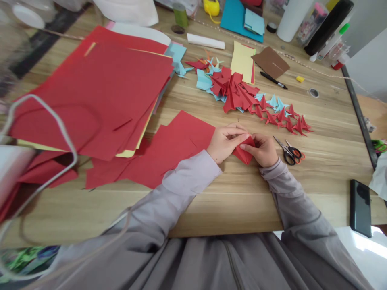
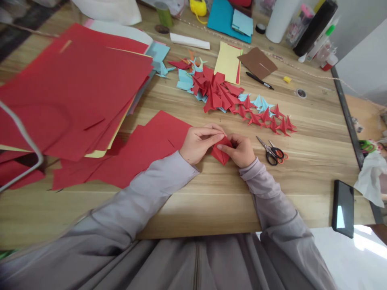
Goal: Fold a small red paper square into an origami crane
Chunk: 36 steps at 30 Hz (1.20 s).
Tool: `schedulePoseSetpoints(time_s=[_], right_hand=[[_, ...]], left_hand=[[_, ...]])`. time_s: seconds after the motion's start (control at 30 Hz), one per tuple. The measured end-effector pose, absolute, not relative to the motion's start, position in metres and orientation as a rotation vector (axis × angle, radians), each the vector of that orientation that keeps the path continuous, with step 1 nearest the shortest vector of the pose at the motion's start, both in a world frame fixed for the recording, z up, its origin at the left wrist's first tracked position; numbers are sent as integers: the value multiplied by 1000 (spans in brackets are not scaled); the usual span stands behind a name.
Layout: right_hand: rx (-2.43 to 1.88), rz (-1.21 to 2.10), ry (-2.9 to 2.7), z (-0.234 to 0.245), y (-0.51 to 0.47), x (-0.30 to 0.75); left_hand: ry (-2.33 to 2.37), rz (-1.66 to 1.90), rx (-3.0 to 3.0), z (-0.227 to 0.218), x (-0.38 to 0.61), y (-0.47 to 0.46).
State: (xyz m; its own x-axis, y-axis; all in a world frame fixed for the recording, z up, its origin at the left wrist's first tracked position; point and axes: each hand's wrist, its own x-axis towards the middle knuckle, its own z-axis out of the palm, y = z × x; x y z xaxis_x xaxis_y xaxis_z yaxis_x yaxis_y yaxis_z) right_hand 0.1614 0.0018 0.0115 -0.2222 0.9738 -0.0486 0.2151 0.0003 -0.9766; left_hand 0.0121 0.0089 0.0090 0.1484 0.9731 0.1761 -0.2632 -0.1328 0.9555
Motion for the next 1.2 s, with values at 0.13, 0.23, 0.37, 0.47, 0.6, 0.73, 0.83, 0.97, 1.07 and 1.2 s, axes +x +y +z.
schedulePoseSetpoints(time_s=[0.13, 0.23, 0.37, 0.47, 0.6, 0.73, 0.83, 0.97, 1.07, 1.2], right_hand=[[-1267, 1250, -1571, 11, 2, 162], [-1253, 1247, -1575, 11, 2, 161], [-1268, 1272, -1524, 11, 1, 161], [-1290, 1292, -1477, 11, 2, 162], [-1305, 1296, -1483, 12, 2, 162], [-1267, 1324, -1483, 11, 2, 162], [-1272, 1335, -1479, 11, 2, 162], [-1287, 1339, -1473, 11, 2, 162], [-1282, 1333, -1468, 11, 2, 163], [-1287, 1316, -1477, 10, 1, 162]], left_hand=[[834, 1321, 1176, 9, 12, 9], [843, 1330, 1131, 10, 13, 8], [881, 1326, 1048, 11, 14, 8], [909, 1248, 933, 10, 13, 9], [815, 1186, 942, 9, 12, 11], [756, 1158, 983, 9, 11, 11], [756, 1149, 972, 9, 10, 10], [783, 1149, 986, 8, 10, 10], [800, 1179, 1021, 9, 11, 10], [855, 1237, 1103, 10, 13, 9]])
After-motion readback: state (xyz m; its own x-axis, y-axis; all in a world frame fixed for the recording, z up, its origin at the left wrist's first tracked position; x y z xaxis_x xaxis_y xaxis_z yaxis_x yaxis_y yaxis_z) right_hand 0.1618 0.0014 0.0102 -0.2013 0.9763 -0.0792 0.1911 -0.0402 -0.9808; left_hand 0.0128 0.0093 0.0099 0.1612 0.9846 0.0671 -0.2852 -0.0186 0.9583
